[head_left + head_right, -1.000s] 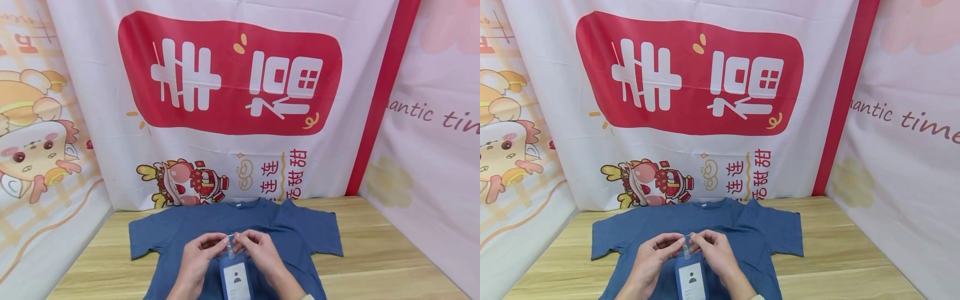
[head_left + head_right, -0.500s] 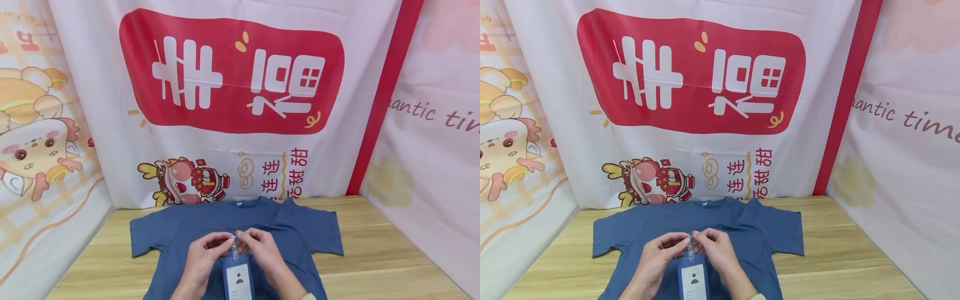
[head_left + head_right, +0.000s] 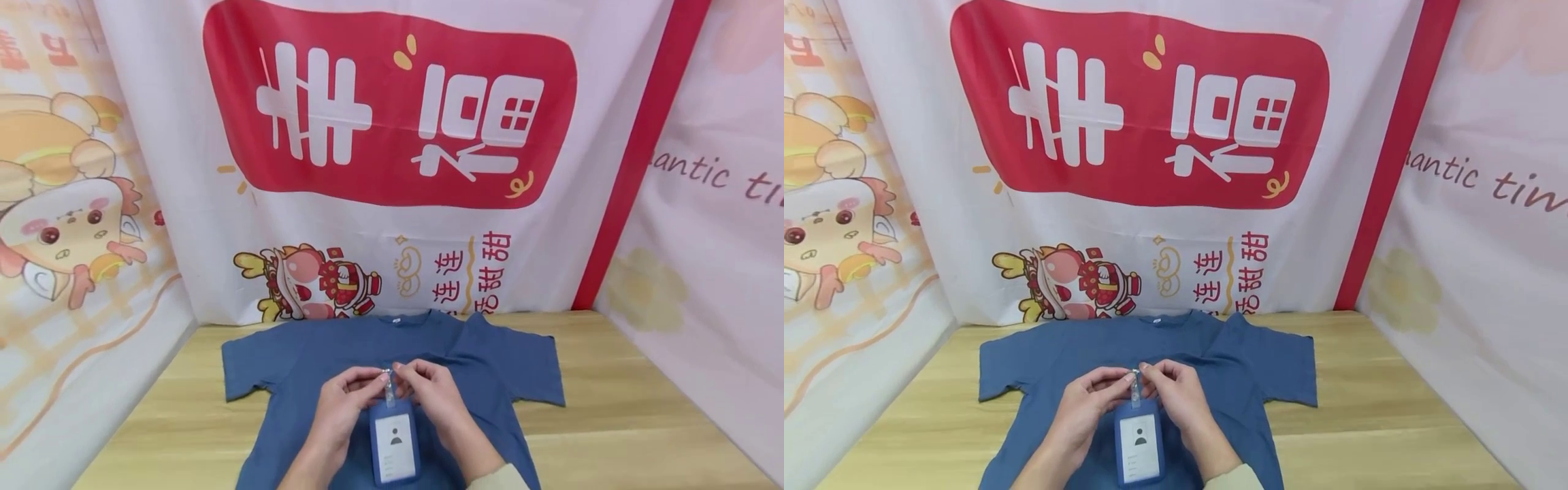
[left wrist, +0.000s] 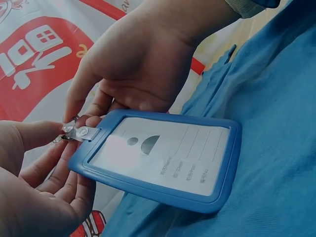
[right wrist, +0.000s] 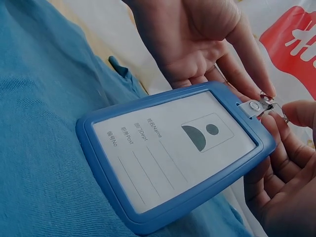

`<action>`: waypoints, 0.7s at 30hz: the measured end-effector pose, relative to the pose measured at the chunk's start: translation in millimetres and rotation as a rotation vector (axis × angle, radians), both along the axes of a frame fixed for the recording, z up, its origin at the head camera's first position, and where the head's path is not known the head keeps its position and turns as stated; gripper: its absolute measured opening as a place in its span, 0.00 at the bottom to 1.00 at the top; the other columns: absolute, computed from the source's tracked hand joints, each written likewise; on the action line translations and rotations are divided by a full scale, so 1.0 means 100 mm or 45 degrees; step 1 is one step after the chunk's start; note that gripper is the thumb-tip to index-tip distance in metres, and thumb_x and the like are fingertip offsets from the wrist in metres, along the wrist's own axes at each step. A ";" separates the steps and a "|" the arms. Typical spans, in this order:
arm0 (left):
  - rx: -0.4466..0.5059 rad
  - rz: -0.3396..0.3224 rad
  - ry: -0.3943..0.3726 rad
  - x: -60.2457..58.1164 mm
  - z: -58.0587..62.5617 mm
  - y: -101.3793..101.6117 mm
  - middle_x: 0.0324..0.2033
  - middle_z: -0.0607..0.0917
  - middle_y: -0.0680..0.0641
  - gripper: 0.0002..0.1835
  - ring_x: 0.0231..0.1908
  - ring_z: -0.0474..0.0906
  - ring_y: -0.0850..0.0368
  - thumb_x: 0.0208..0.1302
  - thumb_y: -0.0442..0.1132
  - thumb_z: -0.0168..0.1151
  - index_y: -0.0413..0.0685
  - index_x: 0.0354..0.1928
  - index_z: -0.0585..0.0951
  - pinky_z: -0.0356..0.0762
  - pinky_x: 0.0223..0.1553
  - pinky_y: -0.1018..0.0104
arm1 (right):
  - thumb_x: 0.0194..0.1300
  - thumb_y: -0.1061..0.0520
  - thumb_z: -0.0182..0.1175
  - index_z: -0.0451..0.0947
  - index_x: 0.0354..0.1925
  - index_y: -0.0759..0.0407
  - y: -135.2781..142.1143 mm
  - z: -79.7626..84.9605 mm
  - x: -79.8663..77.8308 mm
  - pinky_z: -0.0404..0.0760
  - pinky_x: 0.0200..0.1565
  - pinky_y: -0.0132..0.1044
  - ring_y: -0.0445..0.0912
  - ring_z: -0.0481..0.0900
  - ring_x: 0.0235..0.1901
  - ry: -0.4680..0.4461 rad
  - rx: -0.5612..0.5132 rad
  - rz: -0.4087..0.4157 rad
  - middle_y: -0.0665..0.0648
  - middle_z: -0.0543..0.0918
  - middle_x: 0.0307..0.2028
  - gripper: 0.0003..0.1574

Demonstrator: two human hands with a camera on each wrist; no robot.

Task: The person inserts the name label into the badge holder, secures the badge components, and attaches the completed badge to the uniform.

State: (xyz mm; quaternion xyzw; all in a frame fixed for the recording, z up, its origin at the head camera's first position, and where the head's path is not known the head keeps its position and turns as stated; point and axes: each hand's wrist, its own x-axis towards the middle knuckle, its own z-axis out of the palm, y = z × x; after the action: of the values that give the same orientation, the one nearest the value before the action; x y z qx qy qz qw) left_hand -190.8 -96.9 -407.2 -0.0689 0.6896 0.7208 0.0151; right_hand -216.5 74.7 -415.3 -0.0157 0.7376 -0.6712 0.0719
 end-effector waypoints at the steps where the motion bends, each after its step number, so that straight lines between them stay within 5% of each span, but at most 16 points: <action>1: -0.008 0.003 0.003 -0.01 0.02 0.00 0.42 0.92 0.50 0.18 0.39 0.88 0.60 0.69 0.47 0.76 0.43 0.54 0.89 0.86 0.43 0.64 | 0.75 0.36 0.66 0.86 0.36 0.55 -0.01 0.02 -0.02 0.77 0.41 0.38 0.45 0.83 0.36 0.006 0.003 -0.007 0.49 0.86 0.29 0.24; 8: -0.068 0.023 0.043 -0.05 0.20 -0.05 0.43 0.93 0.49 0.16 0.40 0.90 0.59 0.71 0.47 0.74 0.45 0.52 0.90 0.84 0.43 0.65 | 0.75 0.35 0.65 0.85 0.35 0.56 -0.08 0.17 -0.07 0.77 0.44 0.38 0.46 0.83 0.37 0.100 0.027 -0.017 0.51 0.86 0.29 0.26; 21: -0.022 -0.009 -0.055 0.07 0.07 -0.05 0.42 0.94 0.49 0.20 0.41 0.90 0.59 0.74 0.53 0.71 0.44 0.54 0.89 0.83 0.47 0.64 | 0.75 0.36 0.66 0.86 0.36 0.56 -0.04 0.04 0.06 0.77 0.45 0.39 0.46 0.83 0.38 0.030 0.041 -0.010 0.51 0.86 0.31 0.25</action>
State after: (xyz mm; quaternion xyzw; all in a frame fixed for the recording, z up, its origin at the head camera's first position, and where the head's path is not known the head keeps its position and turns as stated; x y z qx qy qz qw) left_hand -183.5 -101.5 -399.9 -0.0821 0.6956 0.7130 0.0318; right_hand -210.4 70.9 -411.3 -0.0197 0.7491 -0.6594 0.0608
